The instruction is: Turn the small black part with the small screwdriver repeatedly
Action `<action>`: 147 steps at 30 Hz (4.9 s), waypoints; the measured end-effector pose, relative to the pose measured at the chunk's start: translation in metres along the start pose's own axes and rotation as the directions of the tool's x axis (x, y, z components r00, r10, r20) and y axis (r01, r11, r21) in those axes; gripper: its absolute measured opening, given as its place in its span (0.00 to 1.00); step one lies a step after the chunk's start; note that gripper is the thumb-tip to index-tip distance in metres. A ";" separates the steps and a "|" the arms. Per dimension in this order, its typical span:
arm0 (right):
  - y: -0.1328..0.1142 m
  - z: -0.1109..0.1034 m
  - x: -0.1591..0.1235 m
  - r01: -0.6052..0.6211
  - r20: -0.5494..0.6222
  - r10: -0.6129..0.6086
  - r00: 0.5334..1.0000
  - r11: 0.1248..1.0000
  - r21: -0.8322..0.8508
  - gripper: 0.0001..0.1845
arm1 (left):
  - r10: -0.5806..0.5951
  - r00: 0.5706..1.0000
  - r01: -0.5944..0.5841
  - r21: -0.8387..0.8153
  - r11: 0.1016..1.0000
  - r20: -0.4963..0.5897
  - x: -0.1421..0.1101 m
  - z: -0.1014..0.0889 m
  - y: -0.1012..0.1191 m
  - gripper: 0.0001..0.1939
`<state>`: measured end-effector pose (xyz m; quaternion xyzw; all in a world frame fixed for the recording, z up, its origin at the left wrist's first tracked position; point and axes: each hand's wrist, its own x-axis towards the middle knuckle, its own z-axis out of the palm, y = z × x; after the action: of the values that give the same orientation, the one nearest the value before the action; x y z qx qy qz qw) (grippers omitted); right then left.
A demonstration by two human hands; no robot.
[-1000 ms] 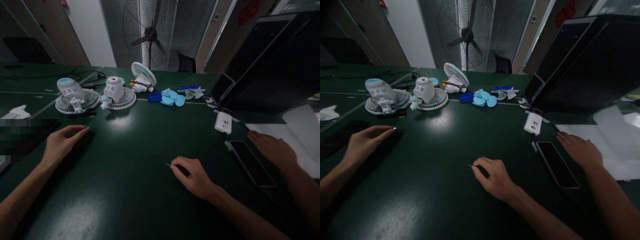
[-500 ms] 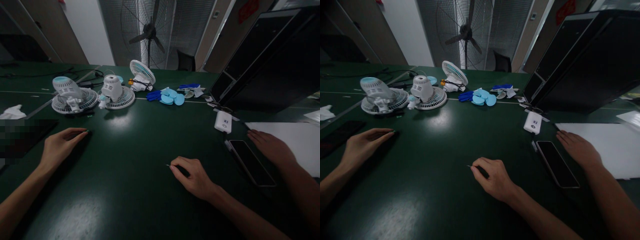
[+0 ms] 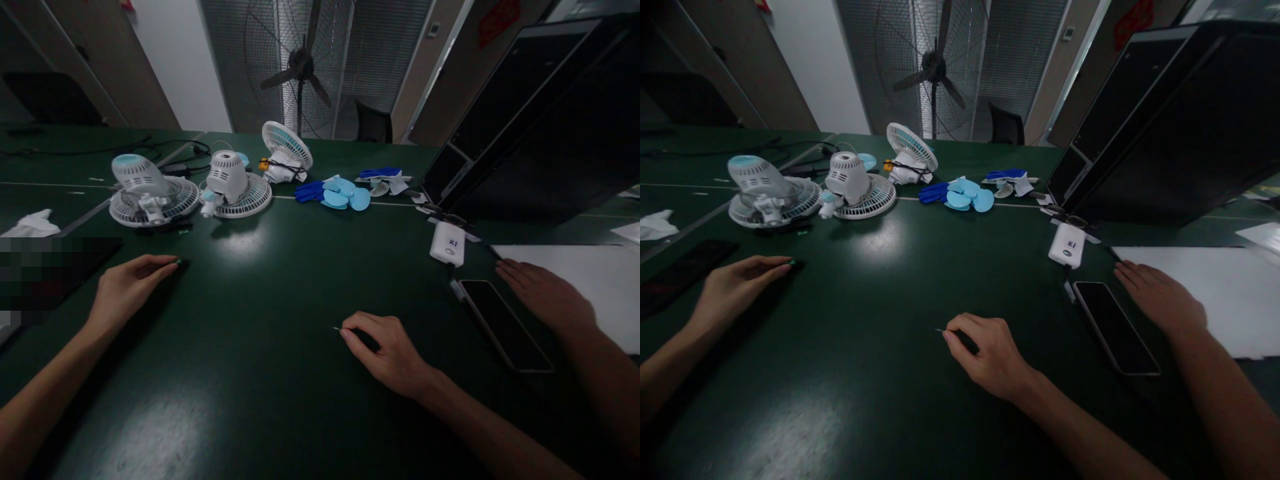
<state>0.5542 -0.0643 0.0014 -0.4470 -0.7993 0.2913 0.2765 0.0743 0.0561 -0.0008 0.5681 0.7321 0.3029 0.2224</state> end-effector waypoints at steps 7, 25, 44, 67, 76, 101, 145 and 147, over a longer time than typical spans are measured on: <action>0.000 0.000 0.000 0.010 -0.001 -0.010 1.000 1.000 -0.016 0.11 | -0.031 0.999 0.035 -0.124 0.992 0.037 0.003 0.000 -0.001 0.33; -0.001 -0.001 -0.002 0.000 0.026 0.001 1.000 1.000 -0.012 0.12 | 0.036 0.999 -0.036 0.017 0.999 -0.002 0.000 0.000 -0.002 0.31; -0.001 -0.001 -0.001 0.022 0.020 -0.021 1.000 0.999 -0.043 0.11 | 0.508 0.860 -0.424 0.618 0.662 0.046 -0.003 0.008 -0.008 0.25; -0.001 0.000 -0.001 0.000 0.041 0.002 0.999 0.999 -0.047 0.11 | 0.297 0.955 -0.252 0.484 0.838 -0.016 -0.012 0.007 0.012 0.22; -0.003 -0.001 -0.002 -0.001 0.036 0.002 0.999 0.999 -0.039 0.10 | 0.225 0.974 -0.205 0.382 0.901 -0.009 -0.011 0.004 0.011 0.23; -0.004 0.000 -0.002 0.010 0.049 -0.005 0.999 0.994 -0.106 0.12 | 0.529 0.848 -0.451 0.575 0.683 0.036 -0.014 0.017 0.018 0.22; -0.017 0.022 0.000 0.134 -0.035 -0.147 0.988 0.960 -0.246 0.08 | 0.733 0.473 -0.678 -0.330 0.657 0.489 -0.138 0.136 0.136 0.09; -0.018 0.021 0.000 0.131 -0.061 -0.150 0.987 0.961 -0.245 0.07 | 0.730 0.473 -0.679 -0.324 0.659 0.493 -0.140 0.135 0.138 0.09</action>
<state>0.5299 -0.0766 0.0000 -0.4306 -0.8468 0.1541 0.2718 0.2967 -0.0294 -0.0045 0.8718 0.3131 0.2068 0.3149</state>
